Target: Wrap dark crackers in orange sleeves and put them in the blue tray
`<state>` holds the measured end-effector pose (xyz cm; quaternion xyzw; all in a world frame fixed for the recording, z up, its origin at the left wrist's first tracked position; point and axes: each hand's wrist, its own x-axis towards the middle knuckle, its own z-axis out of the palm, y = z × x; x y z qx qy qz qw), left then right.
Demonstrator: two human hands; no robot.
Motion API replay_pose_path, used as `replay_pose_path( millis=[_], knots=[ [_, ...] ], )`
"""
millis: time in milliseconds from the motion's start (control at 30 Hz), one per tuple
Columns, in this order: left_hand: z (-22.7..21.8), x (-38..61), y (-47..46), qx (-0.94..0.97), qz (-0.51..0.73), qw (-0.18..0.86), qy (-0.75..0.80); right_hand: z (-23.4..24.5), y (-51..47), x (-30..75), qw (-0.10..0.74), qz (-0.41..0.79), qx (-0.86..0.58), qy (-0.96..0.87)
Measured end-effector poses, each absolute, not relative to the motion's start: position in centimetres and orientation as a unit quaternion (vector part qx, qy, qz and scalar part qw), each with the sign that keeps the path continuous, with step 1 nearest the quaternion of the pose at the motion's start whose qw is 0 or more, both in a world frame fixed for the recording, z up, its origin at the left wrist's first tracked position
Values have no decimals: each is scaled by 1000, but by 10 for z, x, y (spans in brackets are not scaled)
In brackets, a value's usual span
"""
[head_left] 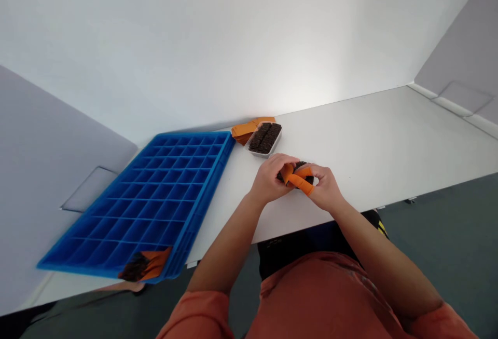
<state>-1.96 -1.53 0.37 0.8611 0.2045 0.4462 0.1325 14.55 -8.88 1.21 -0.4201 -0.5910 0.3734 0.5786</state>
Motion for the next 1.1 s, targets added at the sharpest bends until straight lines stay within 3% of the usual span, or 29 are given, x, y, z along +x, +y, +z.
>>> replay_pose_path(
  millis=[167, 433, 633, 800, 967, 1100],
  knots=[
    [-7, -18, -15, 852, 476, 81, 205, 10, -91, 145, 567, 302, -492, -587],
    [-4, -13, -20, 824, 493, -35, 278, 15, -94, 139, 506, 358, -534, -575],
    [-7, -10, -24, 792, 529, -87, 292, 10, -92, 128, 519, 236, -550, -610],
    [-16, -4, -25, 781, 541, -24, 311, 10, -95, 130, 489, 134, -585, -633],
    [-23, -3, -26, 788, 499, 101, 347, 14, -96, 132, 476, 103, -596, -639],
    [-22, -5, -28, 801, 457, 145, 359, 18, -100, 131, 495, 96, -574, -645]
  ],
)
